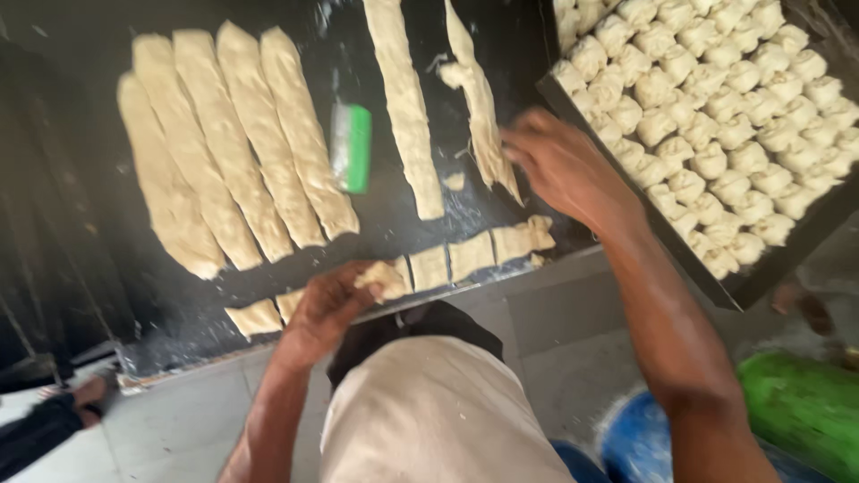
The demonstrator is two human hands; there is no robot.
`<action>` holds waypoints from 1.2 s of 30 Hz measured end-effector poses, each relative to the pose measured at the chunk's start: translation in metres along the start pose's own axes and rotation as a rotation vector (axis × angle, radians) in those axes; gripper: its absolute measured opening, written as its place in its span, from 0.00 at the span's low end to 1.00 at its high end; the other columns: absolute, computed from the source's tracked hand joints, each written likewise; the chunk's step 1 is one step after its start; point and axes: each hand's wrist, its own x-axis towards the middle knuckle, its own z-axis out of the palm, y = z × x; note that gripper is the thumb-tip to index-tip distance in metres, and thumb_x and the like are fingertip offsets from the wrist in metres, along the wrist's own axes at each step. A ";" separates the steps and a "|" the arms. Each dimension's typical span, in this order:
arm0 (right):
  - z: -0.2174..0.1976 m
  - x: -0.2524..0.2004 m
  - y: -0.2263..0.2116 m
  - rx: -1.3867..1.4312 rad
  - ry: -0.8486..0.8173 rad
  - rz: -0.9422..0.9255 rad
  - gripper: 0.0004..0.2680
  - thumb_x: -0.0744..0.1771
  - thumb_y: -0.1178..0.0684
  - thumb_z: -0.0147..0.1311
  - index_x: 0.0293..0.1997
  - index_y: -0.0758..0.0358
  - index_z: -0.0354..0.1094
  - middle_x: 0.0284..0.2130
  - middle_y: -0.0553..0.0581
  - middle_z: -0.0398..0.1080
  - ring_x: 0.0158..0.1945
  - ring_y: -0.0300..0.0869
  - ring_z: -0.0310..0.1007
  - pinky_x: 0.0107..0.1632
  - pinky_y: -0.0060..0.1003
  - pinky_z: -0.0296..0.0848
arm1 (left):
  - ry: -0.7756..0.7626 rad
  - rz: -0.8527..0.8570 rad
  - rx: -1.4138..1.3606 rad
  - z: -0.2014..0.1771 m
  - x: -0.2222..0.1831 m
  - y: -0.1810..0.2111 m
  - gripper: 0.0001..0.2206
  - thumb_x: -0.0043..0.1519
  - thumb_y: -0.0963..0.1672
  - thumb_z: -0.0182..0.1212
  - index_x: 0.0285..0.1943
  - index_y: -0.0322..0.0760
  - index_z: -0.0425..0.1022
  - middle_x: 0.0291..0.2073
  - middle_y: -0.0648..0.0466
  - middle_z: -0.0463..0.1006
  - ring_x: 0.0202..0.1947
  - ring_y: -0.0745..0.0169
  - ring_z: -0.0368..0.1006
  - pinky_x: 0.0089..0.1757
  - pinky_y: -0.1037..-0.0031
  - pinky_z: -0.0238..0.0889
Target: The person picks up strips of dough by hand, shapes them into small balls, and places them onto a large metal tray.
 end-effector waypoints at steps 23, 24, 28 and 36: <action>0.069 -0.037 -0.197 0.470 -0.047 0.105 0.10 0.62 0.59 0.69 0.44 0.65 0.75 0.34 0.56 0.71 0.36 0.49 0.70 0.38 0.43 0.71 | -0.439 0.091 0.089 -0.045 0.000 0.020 0.30 0.60 0.41 0.67 0.73 0.33 0.63 0.51 0.48 0.79 0.47 0.67 0.73 0.48 0.72 0.72; 0.072 -0.041 -0.208 0.315 0.059 -0.023 0.09 0.63 0.59 0.67 0.45 0.64 0.74 0.35 0.56 0.71 0.40 0.49 0.71 0.41 0.44 0.71 | -0.371 0.040 0.092 -0.049 0.002 0.019 0.26 0.61 0.41 0.64 0.71 0.32 0.67 0.51 0.47 0.81 0.46 0.64 0.75 0.47 0.70 0.74; 0.101 -0.052 -0.255 -0.018 0.282 -0.263 0.17 0.60 0.57 0.66 0.53 0.69 0.72 0.45 0.63 0.70 0.47 0.55 0.70 0.46 0.48 0.72 | -0.353 -0.083 -0.280 -0.074 0.000 0.011 0.21 0.66 0.41 0.55 0.69 0.28 0.73 0.53 0.45 0.80 0.48 0.58 0.77 0.53 0.65 0.76; 0.108 -0.047 -0.217 1.066 0.136 0.273 0.15 0.62 0.62 0.64 0.53 0.62 0.70 0.47 0.54 0.72 0.45 0.38 0.72 0.50 0.33 0.74 | -0.383 0.473 -0.258 -0.069 -0.028 0.015 0.16 0.67 0.34 0.59 0.64 0.35 0.72 0.63 0.51 0.68 0.62 0.53 0.69 0.59 0.61 0.69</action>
